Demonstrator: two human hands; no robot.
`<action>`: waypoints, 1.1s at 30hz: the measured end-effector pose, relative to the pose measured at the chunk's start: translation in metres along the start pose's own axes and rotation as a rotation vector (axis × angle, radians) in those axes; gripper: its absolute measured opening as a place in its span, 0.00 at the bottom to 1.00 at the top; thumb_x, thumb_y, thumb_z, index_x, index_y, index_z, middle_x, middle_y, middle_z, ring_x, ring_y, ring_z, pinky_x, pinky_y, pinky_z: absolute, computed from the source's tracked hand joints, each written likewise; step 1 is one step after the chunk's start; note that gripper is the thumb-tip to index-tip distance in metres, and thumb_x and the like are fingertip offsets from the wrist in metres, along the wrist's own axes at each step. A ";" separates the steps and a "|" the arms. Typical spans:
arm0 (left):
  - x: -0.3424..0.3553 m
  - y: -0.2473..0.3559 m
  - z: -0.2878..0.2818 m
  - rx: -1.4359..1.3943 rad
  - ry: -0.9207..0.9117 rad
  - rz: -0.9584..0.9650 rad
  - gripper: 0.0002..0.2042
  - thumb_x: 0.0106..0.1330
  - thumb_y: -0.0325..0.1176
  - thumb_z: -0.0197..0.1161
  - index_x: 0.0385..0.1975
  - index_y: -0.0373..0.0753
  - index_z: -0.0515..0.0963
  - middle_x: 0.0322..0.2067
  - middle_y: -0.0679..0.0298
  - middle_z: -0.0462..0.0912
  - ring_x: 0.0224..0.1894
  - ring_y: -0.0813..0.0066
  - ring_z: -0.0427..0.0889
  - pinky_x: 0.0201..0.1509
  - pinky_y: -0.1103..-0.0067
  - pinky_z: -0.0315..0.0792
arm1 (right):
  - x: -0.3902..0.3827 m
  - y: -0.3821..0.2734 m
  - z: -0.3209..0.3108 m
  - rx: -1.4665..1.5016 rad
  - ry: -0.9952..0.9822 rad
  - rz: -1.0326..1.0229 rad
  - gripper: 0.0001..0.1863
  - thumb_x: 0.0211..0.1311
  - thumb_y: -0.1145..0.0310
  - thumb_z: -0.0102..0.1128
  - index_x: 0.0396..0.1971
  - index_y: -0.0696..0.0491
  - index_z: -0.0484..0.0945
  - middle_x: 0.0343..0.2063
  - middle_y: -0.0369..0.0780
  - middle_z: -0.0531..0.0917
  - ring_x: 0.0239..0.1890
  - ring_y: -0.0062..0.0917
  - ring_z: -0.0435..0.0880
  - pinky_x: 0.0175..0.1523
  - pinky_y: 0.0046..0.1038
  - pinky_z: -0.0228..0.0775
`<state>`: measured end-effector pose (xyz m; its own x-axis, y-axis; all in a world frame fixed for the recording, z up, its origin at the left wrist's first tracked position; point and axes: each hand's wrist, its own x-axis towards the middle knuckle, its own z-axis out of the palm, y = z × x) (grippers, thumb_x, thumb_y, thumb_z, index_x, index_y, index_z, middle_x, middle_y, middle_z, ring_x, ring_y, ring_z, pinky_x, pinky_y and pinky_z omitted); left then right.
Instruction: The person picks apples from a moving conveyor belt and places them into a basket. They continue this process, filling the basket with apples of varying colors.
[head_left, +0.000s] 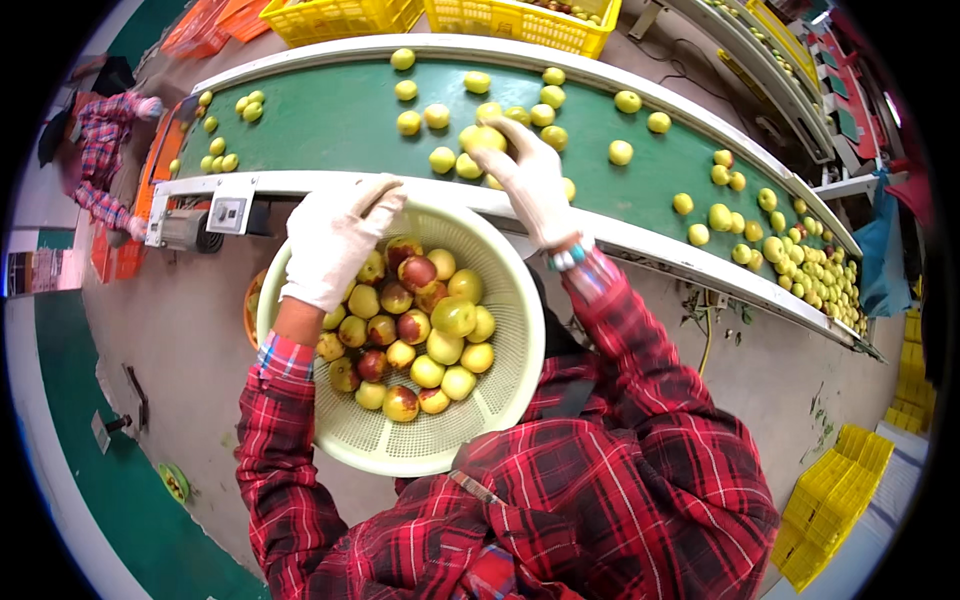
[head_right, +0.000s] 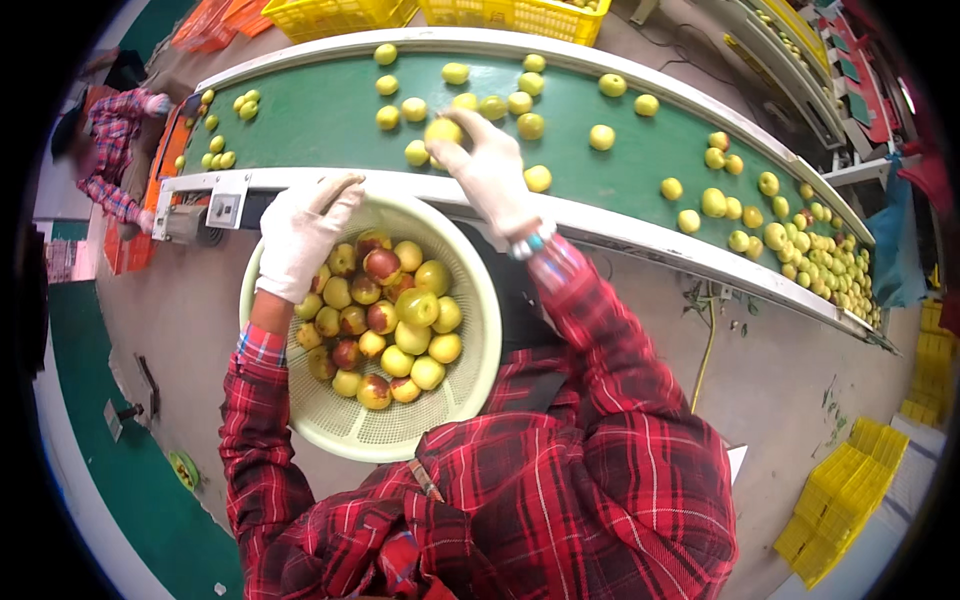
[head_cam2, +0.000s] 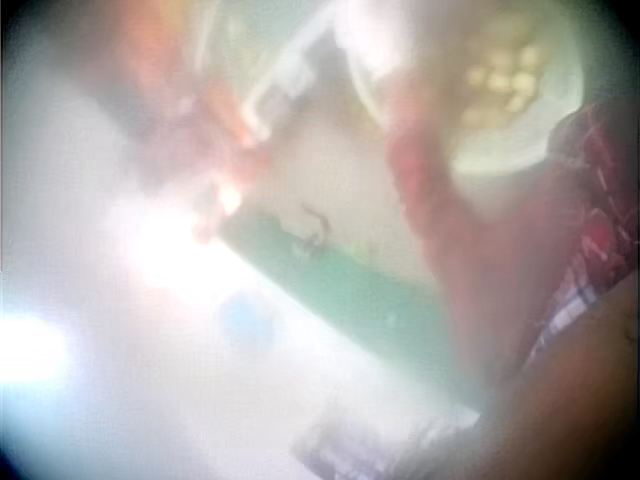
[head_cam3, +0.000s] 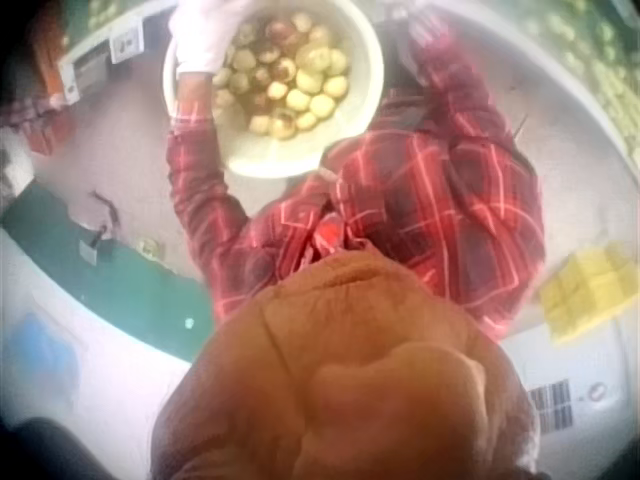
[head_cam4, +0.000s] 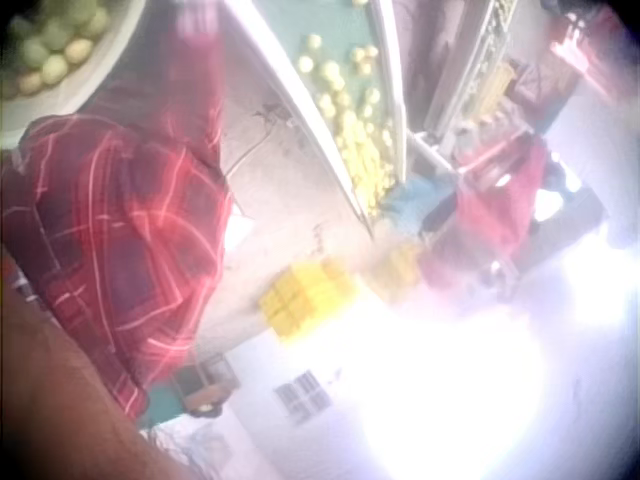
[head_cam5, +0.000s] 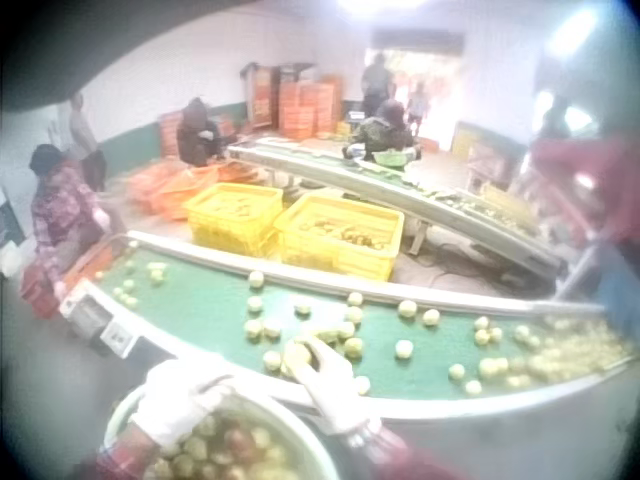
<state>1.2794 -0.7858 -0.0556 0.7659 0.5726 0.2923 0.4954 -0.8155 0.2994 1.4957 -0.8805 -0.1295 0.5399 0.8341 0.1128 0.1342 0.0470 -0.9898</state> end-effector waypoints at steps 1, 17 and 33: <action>0.000 -0.001 0.000 -0.006 -0.007 -0.002 0.08 0.68 0.39 0.69 0.43 0.47 0.87 0.33 0.63 0.87 0.35 0.62 0.87 0.39 0.72 0.80 | -0.020 -0.011 -0.013 0.147 0.020 0.062 0.24 0.61 0.63 0.69 0.55 0.60 0.81 0.41 0.51 0.88 0.43 0.33 0.89 0.52 0.30 0.79; -0.018 0.045 -0.005 0.061 0.012 -0.079 0.13 0.62 0.46 0.73 0.43 0.49 0.88 0.37 0.62 0.89 0.39 0.61 0.88 0.44 0.72 0.81 | -0.077 -0.002 -0.109 0.244 0.205 0.055 0.10 0.71 0.72 0.64 0.47 0.58 0.86 0.39 0.38 0.89 0.40 0.19 0.86 0.48 0.24 0.79; -0.020 0.044 -0.037 0.126 -0.051 -0.077 0.17 0.64 0.57 0.67 0.43 0.55 0.87 0.32 0.63 0.86 0.36 0.58 0.87 0.38 0.62 0.80 | 0.036 0.046 -0.270 -1.450 0.231 0.417 0.13 0.66 0.62 0.61 0.48 0.45 0.85 0.49 0.44 0.87 0.50 0.40 0.88 0.52 0.43 0.82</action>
<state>1.2706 -0.8300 -0.0150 0.7419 0.6316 0.2252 0.5985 -0.7751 0.2023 1.7462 -0.9967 -0.1475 0.8396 0.5433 0.0022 0.5430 -0.8391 -0.0332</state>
